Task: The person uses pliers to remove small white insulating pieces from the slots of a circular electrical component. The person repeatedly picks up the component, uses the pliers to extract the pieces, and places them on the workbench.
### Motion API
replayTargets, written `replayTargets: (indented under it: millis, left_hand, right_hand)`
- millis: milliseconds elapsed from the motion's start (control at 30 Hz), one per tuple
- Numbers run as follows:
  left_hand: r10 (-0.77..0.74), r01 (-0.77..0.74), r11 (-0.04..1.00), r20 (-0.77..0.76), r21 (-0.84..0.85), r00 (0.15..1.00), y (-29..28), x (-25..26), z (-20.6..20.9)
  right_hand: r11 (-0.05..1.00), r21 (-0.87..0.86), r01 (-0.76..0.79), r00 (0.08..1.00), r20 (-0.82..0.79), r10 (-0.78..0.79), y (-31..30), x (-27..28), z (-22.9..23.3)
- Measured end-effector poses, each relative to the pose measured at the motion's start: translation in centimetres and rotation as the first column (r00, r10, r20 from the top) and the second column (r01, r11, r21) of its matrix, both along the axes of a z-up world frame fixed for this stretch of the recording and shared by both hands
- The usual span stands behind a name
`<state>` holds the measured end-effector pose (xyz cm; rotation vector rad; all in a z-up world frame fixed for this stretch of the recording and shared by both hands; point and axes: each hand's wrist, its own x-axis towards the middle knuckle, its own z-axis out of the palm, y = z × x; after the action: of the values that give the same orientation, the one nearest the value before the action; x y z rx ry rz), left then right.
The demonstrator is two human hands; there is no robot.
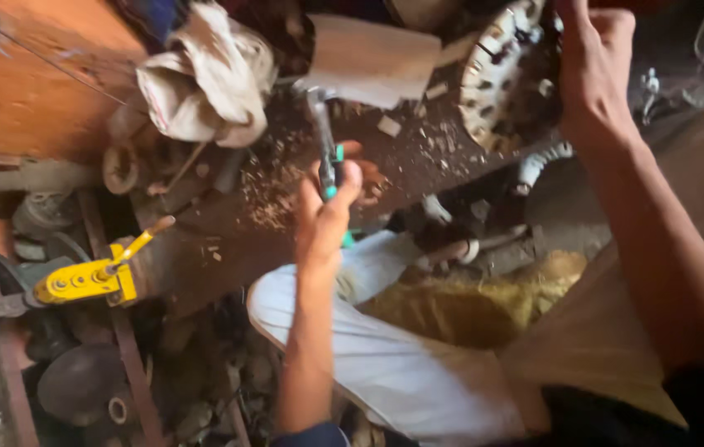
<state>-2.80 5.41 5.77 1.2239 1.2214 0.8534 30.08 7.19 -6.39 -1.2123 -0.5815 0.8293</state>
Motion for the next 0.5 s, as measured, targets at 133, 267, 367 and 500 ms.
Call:
replayTargets:
  millis: [133,267,367,500]
  left_hand:
    - [-0.026,0.326,0.937,-0.908,0.123,0.417,1.7,-2.9,0.8]
    - [-0.084,0.376,0.926,-0.987,-0.027,0.135,3.6,-5.3,-0.5]
    - [-0.192,0.375,0.923,-0.949,-0.087,0.251,4.6,-7.7,-0.8]
    - [-0.037,0.451,0.892,-0.994,0.012,0.1,3.8,-8.0,-0.2]
  right_hand:
    - [0.984,-0.128,-0.125,0.987,-0.12,0.11,-0.3,-1.9,3.3]
    - [0.984,-0.086,-0.157,0.982,-0.117,0.146,-0.4,-2.7,5.7]
    - [0.977,-0.113,-0.18,0.981,-0.099,0.169,-0.5,-2.9,6.1]
    - [0.977,-0.161,-0.141,0.99,-0.031,0.138,-0.5,-3.2,5.8]
